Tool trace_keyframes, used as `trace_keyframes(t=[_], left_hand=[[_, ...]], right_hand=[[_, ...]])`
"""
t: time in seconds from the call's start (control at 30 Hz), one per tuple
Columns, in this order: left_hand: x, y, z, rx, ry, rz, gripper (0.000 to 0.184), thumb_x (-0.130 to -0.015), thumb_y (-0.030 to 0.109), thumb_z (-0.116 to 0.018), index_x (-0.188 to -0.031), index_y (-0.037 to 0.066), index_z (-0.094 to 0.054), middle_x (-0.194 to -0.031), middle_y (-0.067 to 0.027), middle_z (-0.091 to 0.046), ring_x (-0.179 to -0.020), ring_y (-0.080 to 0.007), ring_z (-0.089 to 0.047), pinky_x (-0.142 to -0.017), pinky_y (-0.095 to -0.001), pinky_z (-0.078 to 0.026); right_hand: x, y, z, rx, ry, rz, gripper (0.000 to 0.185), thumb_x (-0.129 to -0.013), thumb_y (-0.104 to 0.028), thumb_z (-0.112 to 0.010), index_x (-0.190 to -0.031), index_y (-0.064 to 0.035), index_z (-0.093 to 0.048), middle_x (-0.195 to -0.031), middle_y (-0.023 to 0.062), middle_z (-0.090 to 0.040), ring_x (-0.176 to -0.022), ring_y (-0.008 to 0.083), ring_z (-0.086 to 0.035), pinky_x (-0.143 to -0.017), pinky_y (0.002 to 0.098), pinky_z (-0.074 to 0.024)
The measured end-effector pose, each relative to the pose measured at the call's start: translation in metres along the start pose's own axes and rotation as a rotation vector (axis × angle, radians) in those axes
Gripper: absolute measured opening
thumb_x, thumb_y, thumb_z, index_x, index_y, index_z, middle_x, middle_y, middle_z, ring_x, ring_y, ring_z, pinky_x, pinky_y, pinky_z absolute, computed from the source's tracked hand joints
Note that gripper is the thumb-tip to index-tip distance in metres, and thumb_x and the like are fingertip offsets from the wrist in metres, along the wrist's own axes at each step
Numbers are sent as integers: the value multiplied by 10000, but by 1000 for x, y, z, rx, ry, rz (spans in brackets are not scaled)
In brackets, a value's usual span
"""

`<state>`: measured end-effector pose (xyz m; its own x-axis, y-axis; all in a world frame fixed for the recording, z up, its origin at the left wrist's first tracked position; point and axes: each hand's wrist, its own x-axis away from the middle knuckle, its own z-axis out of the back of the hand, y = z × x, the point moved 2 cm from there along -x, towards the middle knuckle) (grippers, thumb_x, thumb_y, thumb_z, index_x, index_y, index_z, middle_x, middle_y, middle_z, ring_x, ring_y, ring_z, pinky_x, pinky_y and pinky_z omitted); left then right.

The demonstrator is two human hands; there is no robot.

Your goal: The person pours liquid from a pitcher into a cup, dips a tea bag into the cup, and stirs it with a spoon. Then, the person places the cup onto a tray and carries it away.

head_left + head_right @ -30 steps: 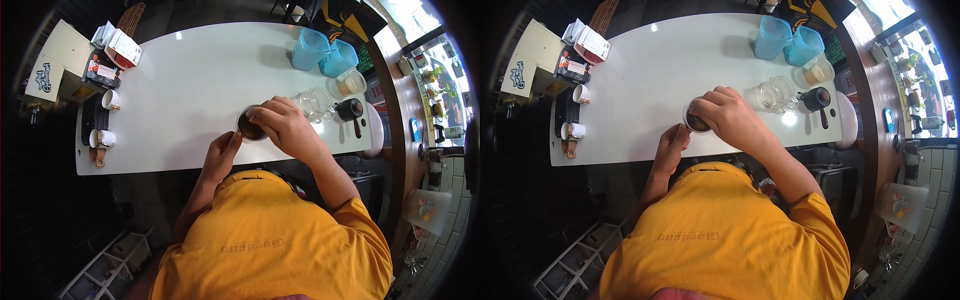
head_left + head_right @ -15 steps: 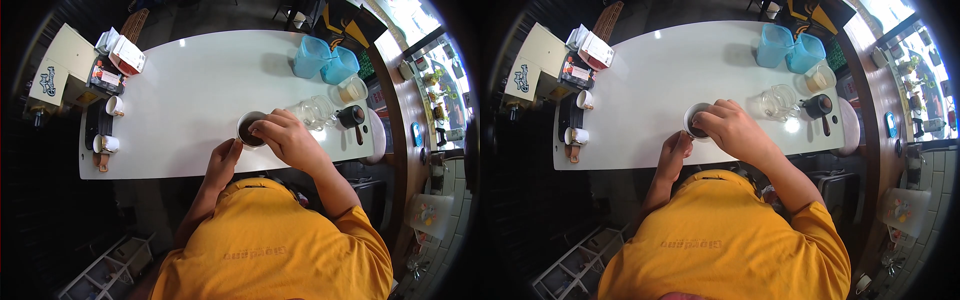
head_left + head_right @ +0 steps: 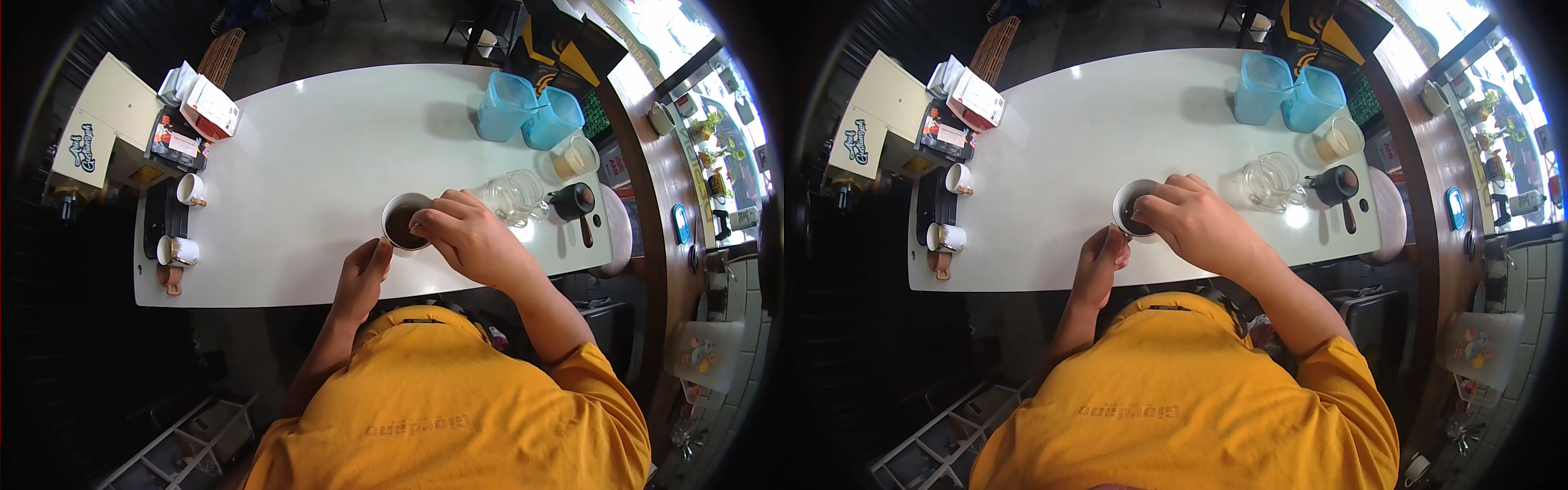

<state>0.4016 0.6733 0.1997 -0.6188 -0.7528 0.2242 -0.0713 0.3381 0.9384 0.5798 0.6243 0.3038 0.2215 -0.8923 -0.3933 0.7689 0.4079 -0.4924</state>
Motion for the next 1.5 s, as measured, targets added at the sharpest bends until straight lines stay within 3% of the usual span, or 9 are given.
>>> trace_keyframes(t=[0.47, 0.67, 0.77, 0.83, 0.9, 1.13, 1.23, 1.4, 1.5], left_hand=[[-6, 0, -2, -11, -14, -11, 383, -964, 419, -513, -826, 62, -535, -661, 68, -367, -578, -36, -324, -519, -206, -267], [-7, 7, -8, 28, -24, -7, 372, -972, 402, -503, -784, 81, -502, -652, 65, -359, -579, -37, -324, -518, -206, -265], [-9, 7, -7, 43, -30, -32, 360, -979, 378, -499, -776, 81, -507, -641, 71, -345, -576, -34, -296, -515, -208, -250], [-10, 7, -7, 57, -35, -34, 355, -981, 366, -501, -779, 75, -523, -634, 77, -337, -571, -32, -268, -512, -211, -235], [-10, 9, -9, 85, -44, -12, 350, -983, 356, -498, -772, 77, -513, -640, 78, -333, -570, -31, -266, -512, -211, -234], [-14, 7, -14, 100, -79, 16, 347, -983, 359, -498, -779, 77, -503, -639, 79, -320, -567, -31, -260, -512, -212, -229], [-16, 3, -16, 62, -114, 16, 352, -980, 378, -492, -803, 74, -505, -668, 59, -361, -588, -41, -323, -520, -202, -268], [-19, 3, -27, 96, -147, 16, 353, -989, 357, -485, -777, 75, -496, -640, 73, -317, -563, -35, -262, -513, -212, -230], [-22, 2, -36, 109, -168, 53, 355, -989, 360, -485, -786, 69, -501, -639, 71, -329, -564, -36, -266, -516, -209, -235]], right_hand=[[2, 5, 2, 75, 40, -16, 113, -816, -73, -603, -928, -59, -598, -865, 57, -603, -840, 244, -562, -796, 357, -446], [9, -1, 7, 76, 133, -24, 182, -789, -70, -654, -965, -56, -612, -841, 53, -604, -803, 239, -563, -742, 338, -449], [23, -9, 20, 123, 294, 19, 210, -757, -44, -678, -962, -31, -635, -808, 61, -617, -721, 226, -561, -665, 321, -443], [37, -12, 23, 133, 523, 78, 213, -732, -31, -694, -938, -1, -653, -785, 72, -640, -650, 206, -554, -602, 308, -426], [49, -9, 16, 126, 562, 107, 197, -727, -28, -694, -918, 10, -662, -807, 87, -664, -637, 204, -562, -573, 300, -421], [67, -7, 5, 166, 632, 135, 161, -772, -16, -647, -928, 21, -655, -815, 94, -660, -663, 216, -568, -596, 304, -439], [79, -10, 9, 156, 735, 90, 166, -782, -18, -627, -942, 23, -649, -824, 97, -658, -667, 215, -567, -600, 307, -442], [99, -11, 10, 205, 821, 79, 142, -833, -74, -619, -937, 18, -650, -810, 88, -661, -669, 210, -565, -605, 313, -444], [103, -8, 10, 230, 732, 23, 142, -848, -90, -621, -940, 15, -649, -814, 90, -662, -674, 212, -564, -607, 315, -442]])
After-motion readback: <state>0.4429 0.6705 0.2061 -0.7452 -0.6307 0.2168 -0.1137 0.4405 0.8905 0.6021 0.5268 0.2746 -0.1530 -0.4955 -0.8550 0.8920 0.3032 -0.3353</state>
